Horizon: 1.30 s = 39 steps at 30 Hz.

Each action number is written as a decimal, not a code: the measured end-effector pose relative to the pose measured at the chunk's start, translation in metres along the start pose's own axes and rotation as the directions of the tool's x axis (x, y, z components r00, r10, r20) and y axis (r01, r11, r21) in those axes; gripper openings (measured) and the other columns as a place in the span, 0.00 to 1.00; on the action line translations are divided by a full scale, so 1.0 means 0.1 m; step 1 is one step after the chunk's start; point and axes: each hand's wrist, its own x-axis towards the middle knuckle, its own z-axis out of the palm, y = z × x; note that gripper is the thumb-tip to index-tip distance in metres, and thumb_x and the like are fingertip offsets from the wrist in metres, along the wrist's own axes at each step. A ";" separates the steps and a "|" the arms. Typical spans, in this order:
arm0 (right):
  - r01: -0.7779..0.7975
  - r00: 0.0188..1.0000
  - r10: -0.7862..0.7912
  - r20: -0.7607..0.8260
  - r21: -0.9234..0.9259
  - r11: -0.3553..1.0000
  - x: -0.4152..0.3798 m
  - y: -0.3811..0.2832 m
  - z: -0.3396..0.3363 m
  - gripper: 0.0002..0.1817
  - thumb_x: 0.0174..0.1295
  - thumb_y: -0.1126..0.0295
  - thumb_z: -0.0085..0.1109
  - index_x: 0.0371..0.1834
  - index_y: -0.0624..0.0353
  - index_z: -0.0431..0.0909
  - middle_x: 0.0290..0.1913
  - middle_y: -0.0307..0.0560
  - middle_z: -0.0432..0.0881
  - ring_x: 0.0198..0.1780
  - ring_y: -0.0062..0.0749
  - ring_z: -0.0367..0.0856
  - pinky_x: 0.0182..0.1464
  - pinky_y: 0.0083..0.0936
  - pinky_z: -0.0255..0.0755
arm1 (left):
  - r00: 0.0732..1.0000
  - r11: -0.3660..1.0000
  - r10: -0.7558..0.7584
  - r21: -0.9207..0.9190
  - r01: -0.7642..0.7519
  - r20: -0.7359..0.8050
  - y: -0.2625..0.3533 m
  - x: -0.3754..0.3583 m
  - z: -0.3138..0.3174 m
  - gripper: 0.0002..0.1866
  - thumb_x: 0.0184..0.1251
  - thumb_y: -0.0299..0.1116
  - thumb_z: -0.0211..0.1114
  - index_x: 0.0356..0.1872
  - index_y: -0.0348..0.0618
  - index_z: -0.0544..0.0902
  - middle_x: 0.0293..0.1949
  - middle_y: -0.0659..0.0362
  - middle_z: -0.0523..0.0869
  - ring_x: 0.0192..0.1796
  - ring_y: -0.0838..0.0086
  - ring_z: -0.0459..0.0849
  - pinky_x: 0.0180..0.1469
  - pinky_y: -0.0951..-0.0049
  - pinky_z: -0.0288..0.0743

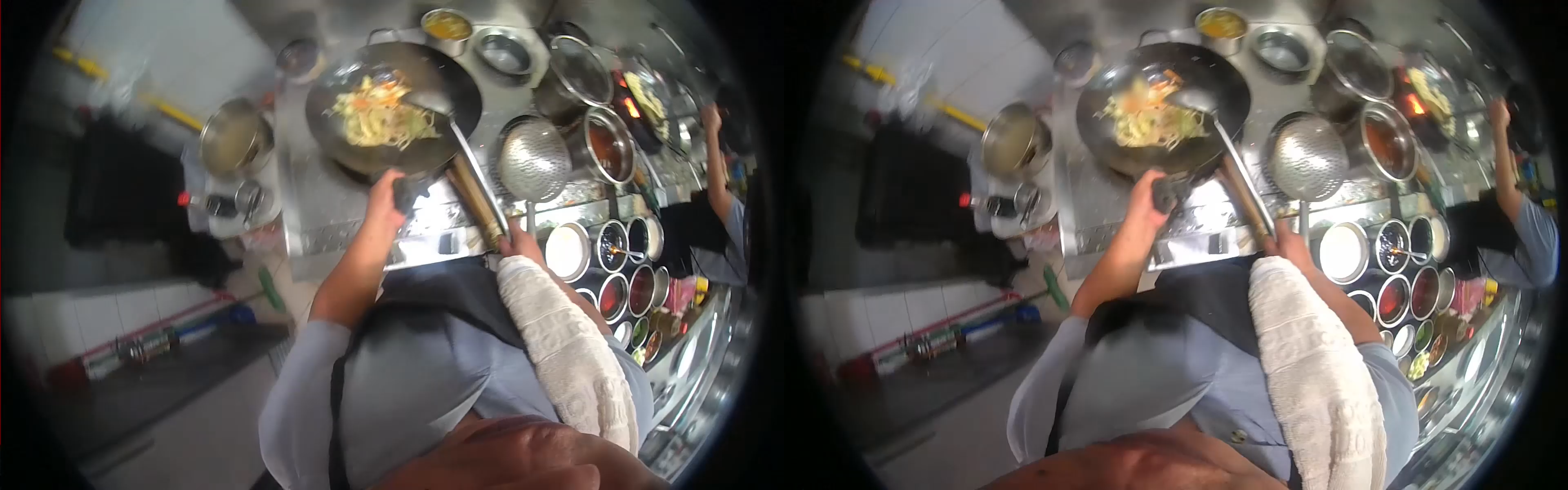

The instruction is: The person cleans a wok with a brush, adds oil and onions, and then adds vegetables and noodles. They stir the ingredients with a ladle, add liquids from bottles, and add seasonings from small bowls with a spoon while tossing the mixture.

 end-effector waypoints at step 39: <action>-0.188 0.978 0.081 0.191 0.981 -0.049 2.47 -0.60 -1.79 0.10 0.68 0.68 0.57 0.45 0.64 0.75 0.23 0.32 0.72 0.23 0.18 0.72 0.27 0.17 0.70 | 0.997 0.997 0.079 -0.011 -0.079 0.005 -0.14 -0.11 -0.24 0.27 0.79 0.53 0.55 0.65 0.42 0.78 0.61 0.55 0.85 0.58 0.59 0.85 0.62 0.55 0.78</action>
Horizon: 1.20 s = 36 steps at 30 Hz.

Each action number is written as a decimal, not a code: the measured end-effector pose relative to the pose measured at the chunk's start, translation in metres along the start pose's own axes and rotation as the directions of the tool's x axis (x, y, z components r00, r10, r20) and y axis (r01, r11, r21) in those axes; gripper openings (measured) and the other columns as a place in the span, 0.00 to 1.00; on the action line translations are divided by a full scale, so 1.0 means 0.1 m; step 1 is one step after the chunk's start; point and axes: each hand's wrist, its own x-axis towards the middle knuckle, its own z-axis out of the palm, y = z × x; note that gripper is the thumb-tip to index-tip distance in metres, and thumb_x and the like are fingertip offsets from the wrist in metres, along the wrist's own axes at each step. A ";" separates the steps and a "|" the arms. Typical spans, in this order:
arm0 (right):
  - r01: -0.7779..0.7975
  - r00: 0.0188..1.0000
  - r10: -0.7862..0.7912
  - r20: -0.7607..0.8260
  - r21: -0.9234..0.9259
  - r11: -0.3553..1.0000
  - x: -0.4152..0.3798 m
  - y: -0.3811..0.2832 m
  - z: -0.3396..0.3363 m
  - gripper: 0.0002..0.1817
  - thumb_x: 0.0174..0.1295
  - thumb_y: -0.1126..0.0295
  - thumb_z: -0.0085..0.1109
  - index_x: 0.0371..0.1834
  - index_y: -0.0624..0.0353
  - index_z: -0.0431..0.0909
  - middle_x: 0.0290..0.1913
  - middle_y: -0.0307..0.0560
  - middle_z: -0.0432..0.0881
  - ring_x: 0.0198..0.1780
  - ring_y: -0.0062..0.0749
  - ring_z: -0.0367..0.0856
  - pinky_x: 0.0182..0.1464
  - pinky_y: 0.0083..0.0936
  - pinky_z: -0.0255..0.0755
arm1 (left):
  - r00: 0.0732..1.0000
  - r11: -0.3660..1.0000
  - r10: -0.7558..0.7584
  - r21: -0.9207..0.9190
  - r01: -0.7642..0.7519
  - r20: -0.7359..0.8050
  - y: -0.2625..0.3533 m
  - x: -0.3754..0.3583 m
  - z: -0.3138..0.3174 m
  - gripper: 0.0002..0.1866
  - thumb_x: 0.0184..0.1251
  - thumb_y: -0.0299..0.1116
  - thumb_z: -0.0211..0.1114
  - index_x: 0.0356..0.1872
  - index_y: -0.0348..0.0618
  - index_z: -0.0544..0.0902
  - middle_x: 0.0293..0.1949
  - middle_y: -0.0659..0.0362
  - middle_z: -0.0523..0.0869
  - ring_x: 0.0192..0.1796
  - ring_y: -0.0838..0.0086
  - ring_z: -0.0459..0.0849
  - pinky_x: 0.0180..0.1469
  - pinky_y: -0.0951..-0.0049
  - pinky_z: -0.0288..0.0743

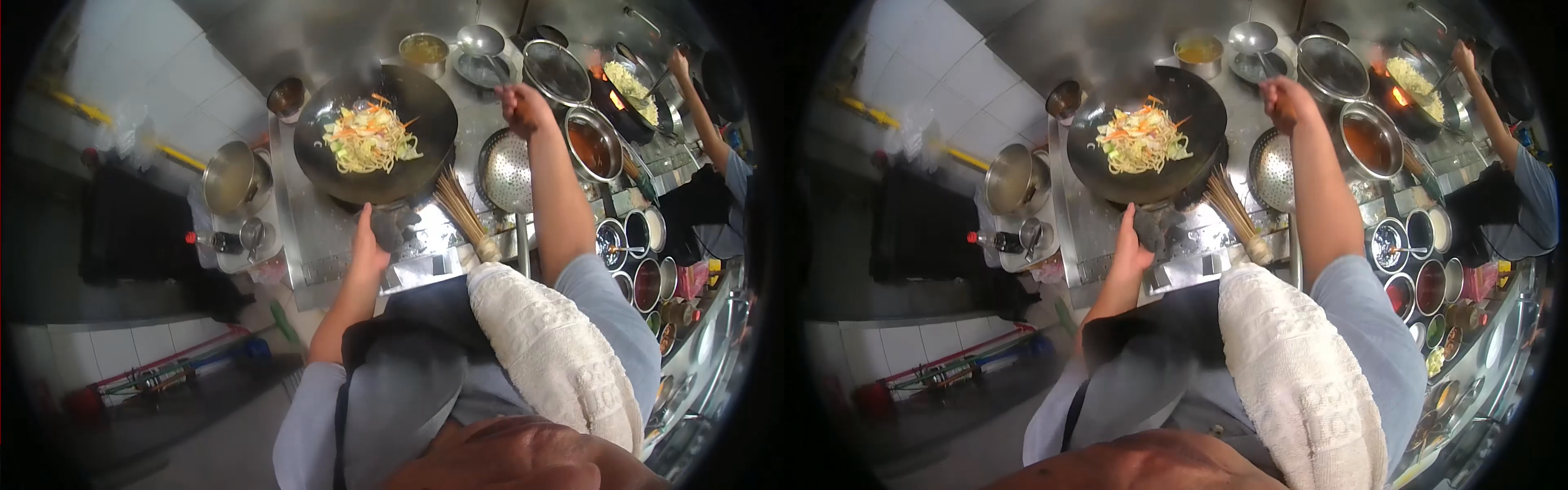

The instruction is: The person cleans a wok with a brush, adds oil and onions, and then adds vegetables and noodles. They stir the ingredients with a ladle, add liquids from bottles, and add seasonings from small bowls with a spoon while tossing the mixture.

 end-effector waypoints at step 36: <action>-0.065 0.998 0.070 0.007 -0.281 0.957 0.59 -0.71 0.13 0.09 0.67 0.69 0.56 0.29 0.57 0.73 0.24 0.38 0.77 0.26 0.24 0.77 0.25 0.15 0.73 | 0.976 0.990 0.125 -0.047 -0.136 -0.178 -0.34 -0.87 0.63 0.10 0.66 0.33 0.61 0.42 0.40 0.83 0.36 0.55 0.88 0.37 0.65 0.89 0.41 0.61 0.85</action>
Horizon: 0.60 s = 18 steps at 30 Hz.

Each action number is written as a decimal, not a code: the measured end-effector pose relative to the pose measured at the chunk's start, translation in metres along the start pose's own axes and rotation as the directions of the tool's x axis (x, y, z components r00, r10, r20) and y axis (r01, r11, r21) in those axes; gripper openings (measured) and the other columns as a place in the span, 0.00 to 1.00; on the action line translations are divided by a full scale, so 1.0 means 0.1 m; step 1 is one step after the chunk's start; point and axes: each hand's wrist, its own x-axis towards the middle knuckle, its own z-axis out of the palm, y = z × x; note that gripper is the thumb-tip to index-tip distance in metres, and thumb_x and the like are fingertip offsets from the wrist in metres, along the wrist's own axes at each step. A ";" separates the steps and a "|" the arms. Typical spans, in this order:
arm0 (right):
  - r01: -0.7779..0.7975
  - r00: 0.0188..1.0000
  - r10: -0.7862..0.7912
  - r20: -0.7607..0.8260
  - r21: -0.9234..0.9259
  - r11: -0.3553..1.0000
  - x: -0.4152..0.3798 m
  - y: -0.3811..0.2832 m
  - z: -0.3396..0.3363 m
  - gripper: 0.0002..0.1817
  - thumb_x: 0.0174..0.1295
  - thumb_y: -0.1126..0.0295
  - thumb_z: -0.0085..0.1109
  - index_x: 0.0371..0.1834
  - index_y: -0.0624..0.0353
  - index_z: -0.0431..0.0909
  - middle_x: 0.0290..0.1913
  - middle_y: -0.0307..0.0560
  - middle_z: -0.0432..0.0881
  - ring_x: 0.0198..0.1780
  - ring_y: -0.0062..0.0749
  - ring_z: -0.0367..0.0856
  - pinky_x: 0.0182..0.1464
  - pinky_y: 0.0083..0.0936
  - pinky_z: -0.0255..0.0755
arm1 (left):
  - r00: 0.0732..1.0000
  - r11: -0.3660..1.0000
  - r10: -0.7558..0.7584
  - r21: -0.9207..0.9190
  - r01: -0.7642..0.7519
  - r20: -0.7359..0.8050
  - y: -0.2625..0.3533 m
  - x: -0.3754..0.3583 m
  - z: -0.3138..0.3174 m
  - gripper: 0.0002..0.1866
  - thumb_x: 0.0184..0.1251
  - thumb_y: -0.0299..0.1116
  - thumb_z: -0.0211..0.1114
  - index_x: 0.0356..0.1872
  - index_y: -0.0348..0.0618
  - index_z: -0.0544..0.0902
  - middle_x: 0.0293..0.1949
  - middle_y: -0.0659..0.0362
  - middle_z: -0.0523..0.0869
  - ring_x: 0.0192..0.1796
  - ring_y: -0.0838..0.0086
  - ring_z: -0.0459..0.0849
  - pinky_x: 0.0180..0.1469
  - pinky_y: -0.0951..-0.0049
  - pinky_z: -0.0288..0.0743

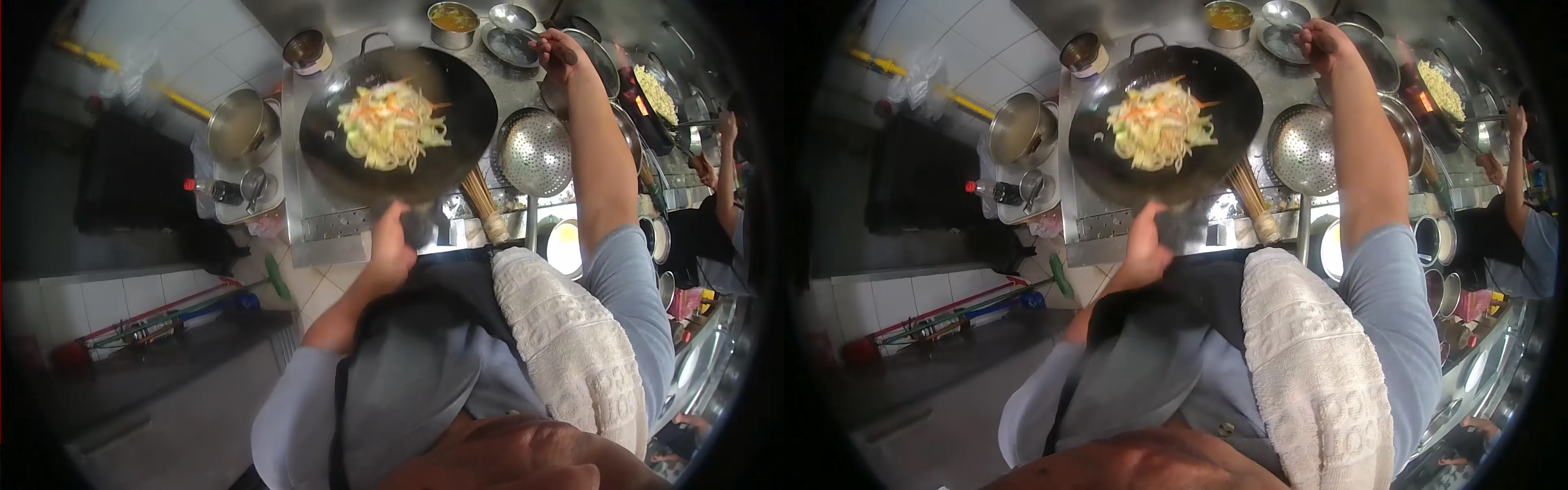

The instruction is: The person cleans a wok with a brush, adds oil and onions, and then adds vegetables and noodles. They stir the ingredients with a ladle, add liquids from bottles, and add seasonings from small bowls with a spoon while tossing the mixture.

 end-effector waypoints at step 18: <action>0.059 0.996 -0.067 0.056 0.124 0.990 0.40 -0.22 -0.17 0.21 0.67 0.71 0.57 0.52 0.82 0.68 0.21 0.34 0.73 0.20 0.17 0.74 0.22 0.11 0.74 | 0.992 0.955 -0.036 0.287 0.071 -0.125 0.16 0.48 0.03 0.12 0.68 0.36 0.61 0.44 0.41 0.84 0.40 0.55 0.89 0.41 0.63 0.90 0.45 0.60 0.85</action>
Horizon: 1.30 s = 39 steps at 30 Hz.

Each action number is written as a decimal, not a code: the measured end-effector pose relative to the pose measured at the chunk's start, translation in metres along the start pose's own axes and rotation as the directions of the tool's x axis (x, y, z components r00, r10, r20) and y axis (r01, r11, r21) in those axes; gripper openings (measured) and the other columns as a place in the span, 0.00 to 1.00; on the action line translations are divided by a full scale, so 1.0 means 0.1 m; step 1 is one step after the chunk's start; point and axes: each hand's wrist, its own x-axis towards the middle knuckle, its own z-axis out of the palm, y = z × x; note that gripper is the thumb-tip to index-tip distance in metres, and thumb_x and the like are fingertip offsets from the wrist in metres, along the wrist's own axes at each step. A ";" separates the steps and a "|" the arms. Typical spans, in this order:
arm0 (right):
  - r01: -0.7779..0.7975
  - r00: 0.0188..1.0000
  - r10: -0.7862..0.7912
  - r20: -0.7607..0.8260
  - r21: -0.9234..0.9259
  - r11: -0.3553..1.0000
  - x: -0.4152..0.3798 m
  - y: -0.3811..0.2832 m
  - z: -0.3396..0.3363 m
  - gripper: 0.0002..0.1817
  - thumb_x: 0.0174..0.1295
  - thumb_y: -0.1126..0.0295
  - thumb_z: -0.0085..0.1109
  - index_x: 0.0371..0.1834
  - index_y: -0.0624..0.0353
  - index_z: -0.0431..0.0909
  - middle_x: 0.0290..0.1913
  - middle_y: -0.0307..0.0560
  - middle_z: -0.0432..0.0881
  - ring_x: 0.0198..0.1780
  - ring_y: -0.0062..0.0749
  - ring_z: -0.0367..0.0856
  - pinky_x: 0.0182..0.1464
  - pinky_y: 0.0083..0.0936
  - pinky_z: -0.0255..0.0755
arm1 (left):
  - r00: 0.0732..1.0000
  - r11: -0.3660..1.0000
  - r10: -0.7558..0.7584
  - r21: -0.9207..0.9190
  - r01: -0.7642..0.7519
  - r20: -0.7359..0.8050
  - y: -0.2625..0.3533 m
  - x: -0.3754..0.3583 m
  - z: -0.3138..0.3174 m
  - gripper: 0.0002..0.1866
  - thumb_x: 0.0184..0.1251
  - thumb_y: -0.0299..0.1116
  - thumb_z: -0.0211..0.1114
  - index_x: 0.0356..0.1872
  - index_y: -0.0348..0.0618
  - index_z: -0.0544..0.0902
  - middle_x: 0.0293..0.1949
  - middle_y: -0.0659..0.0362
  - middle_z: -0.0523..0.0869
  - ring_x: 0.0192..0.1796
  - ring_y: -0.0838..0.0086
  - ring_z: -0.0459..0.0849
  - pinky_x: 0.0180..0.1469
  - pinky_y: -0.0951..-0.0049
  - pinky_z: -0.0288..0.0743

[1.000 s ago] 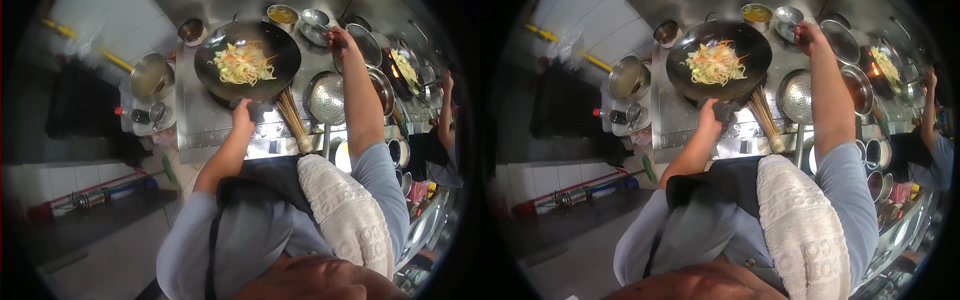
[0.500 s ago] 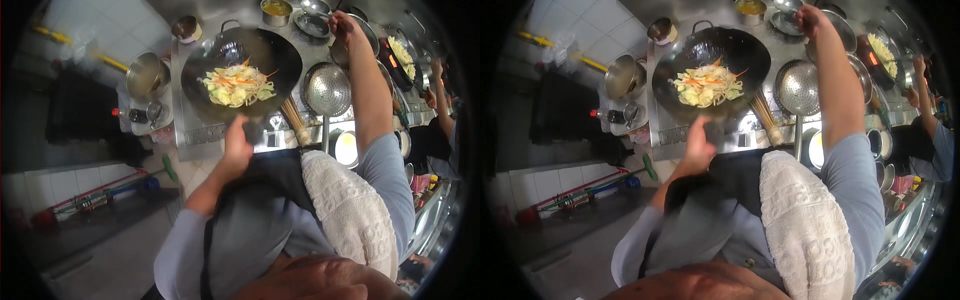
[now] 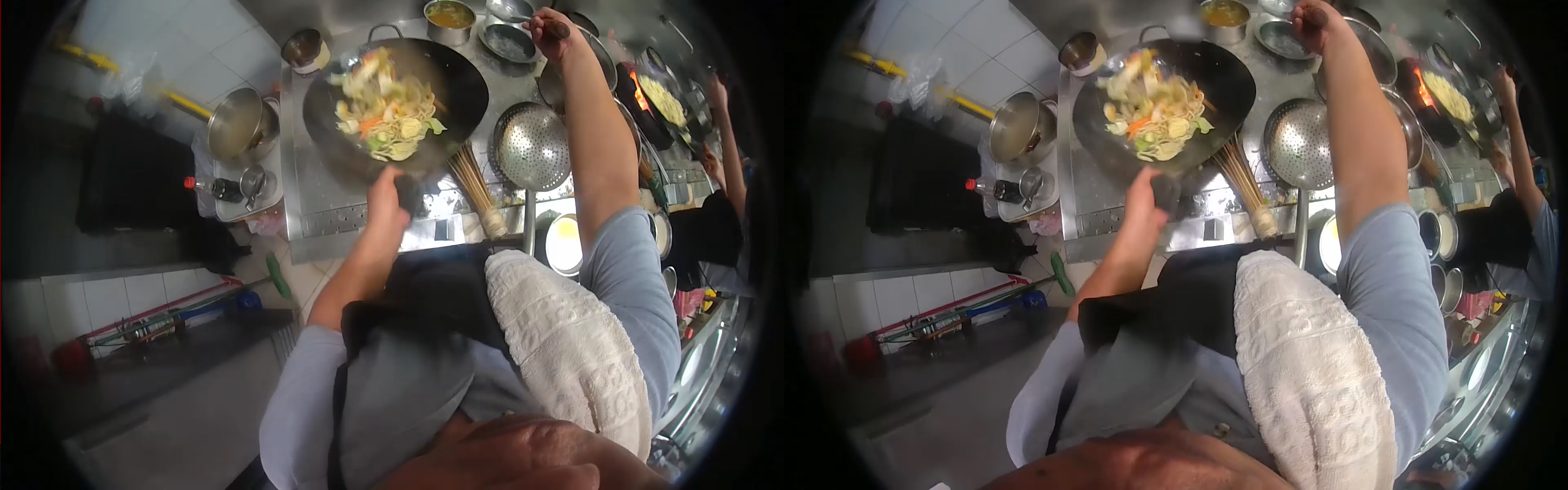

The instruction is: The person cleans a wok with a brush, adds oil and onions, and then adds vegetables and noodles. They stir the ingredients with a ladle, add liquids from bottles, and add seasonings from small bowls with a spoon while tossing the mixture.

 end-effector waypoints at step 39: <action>-0.048 0.999 0.048 0.003 0.081 0.996 -0.21 -0.04 0.20 0.13 0.62 0.65 0.59 0.18 0.51 0.75 0.18 0.37 0.78 0.19 0.28 0.75 0.22 0.23 0.75 | 0.997 0.989 0.055 -0.137 -0.046 0.059 -0.42 -0.12 -0.36 0.14 0.70 0.32 0.58 0.50 0.34 0.82 0.46 0.50 0.89 0.46 0.61 0.89 0.49 0.59 0.85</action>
